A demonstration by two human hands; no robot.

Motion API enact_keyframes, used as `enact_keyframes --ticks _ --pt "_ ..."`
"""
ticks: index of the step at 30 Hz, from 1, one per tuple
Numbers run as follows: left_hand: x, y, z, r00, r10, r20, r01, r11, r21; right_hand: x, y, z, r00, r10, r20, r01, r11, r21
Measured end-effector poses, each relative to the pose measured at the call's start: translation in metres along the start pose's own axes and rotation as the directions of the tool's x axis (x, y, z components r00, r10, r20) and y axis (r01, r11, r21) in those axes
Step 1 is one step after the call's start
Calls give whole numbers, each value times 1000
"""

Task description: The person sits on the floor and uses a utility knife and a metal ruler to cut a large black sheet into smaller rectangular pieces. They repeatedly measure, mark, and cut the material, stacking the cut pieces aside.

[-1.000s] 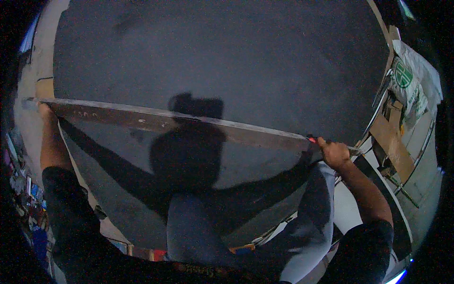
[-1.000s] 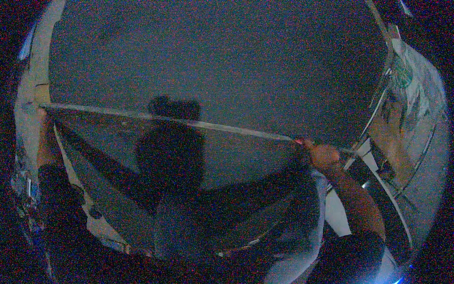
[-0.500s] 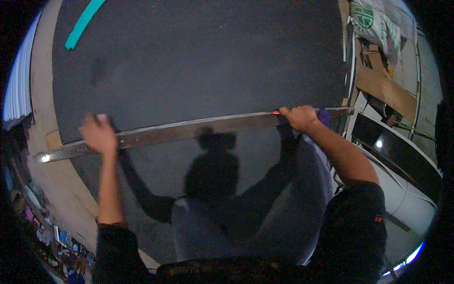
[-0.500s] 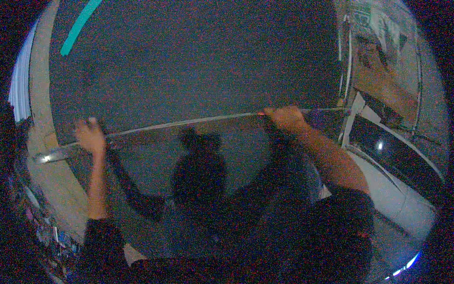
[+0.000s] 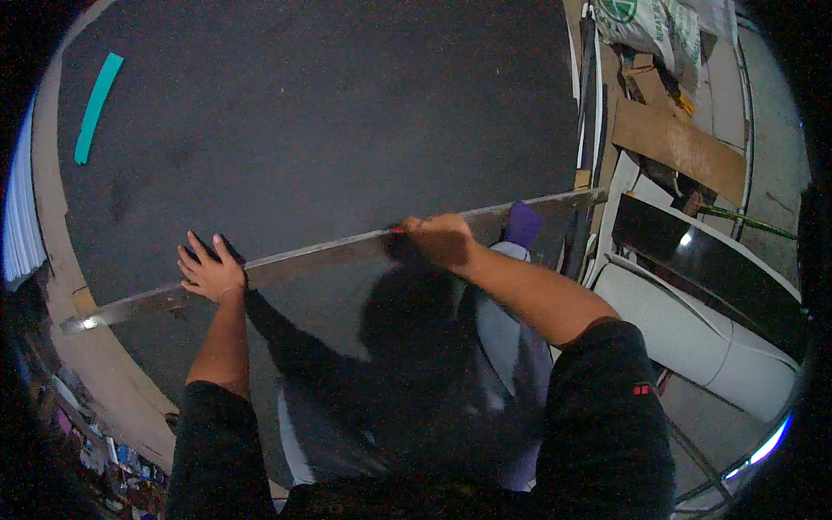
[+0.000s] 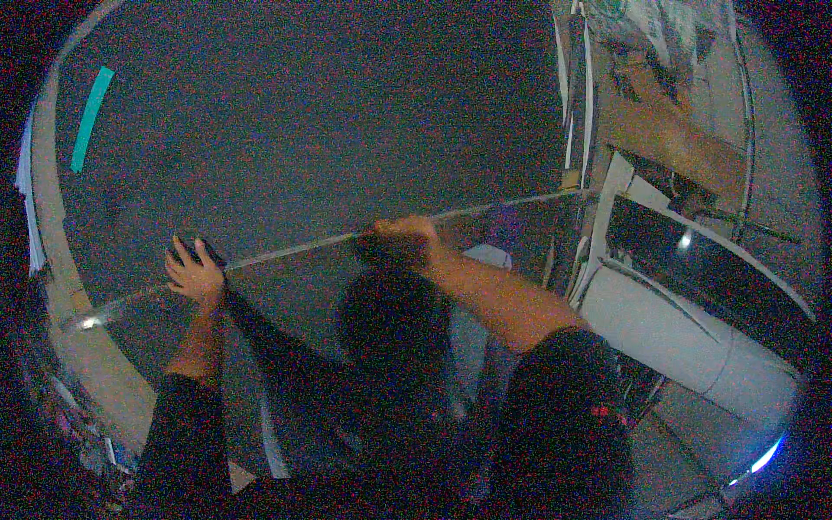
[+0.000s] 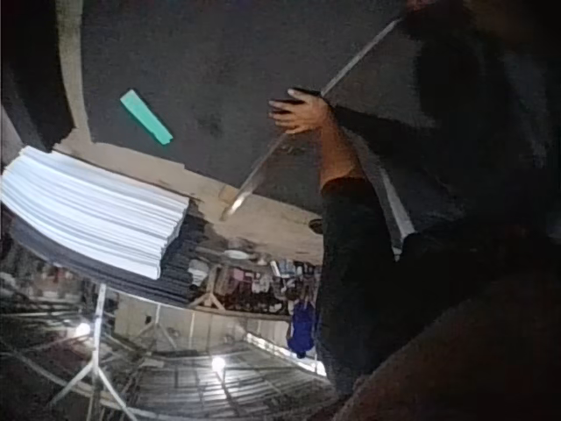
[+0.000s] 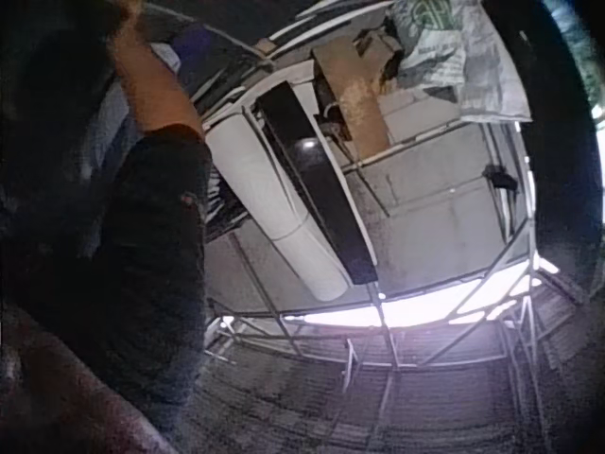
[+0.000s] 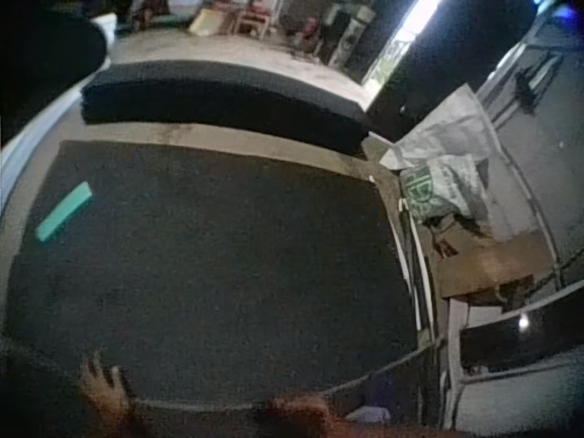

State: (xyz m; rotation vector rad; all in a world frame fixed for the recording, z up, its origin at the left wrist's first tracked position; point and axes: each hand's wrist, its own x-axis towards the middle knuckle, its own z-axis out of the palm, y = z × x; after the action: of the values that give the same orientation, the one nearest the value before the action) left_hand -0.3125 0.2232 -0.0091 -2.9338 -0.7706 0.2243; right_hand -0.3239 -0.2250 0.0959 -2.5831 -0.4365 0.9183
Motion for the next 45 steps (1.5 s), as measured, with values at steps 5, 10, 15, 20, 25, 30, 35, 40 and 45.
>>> enact_keyframes --ticks 5,10,15,20,25,30,35,40,45 --pt "2 -1 3 999 16 -32 -16 1000 0 5 -2 6 982 114 151 -64 951 -302" --pt "5 6 -6 1000 17 -22 -17 1000 9 18 8 5 884 273 379 -223 960 -171" --pt "9 31 -10 999 20 -43 -22 999 -48 4 47 35 978 110 176 -109 994 -20" --pt "12 51 -9 999 14 -50 -18 997 -80 13 66 29 913 230 337 -191 971 -145" --pt "16 56 -5 992 68 -106 -82 989 -126 23 49 -34 837 232 496 -101 956 -277" --pt "12 41 -3 994 34 -100 -42 996 -76 -9 77 -69 810 258 527 -85 940 -330" --pt "16 33 -1 995 36 -97 -41 998 -50 -50 147 -80 830 287 478 -66 902 -428" --pt "16 26 6 988 94 -126 -104 991 -78 -88 204 -90 862 268 430 -55 893 -446" --pt "21 -4 30 965 213 -152 -211 977 29 -125 265 -93 877 282 388 -90 891 -444"
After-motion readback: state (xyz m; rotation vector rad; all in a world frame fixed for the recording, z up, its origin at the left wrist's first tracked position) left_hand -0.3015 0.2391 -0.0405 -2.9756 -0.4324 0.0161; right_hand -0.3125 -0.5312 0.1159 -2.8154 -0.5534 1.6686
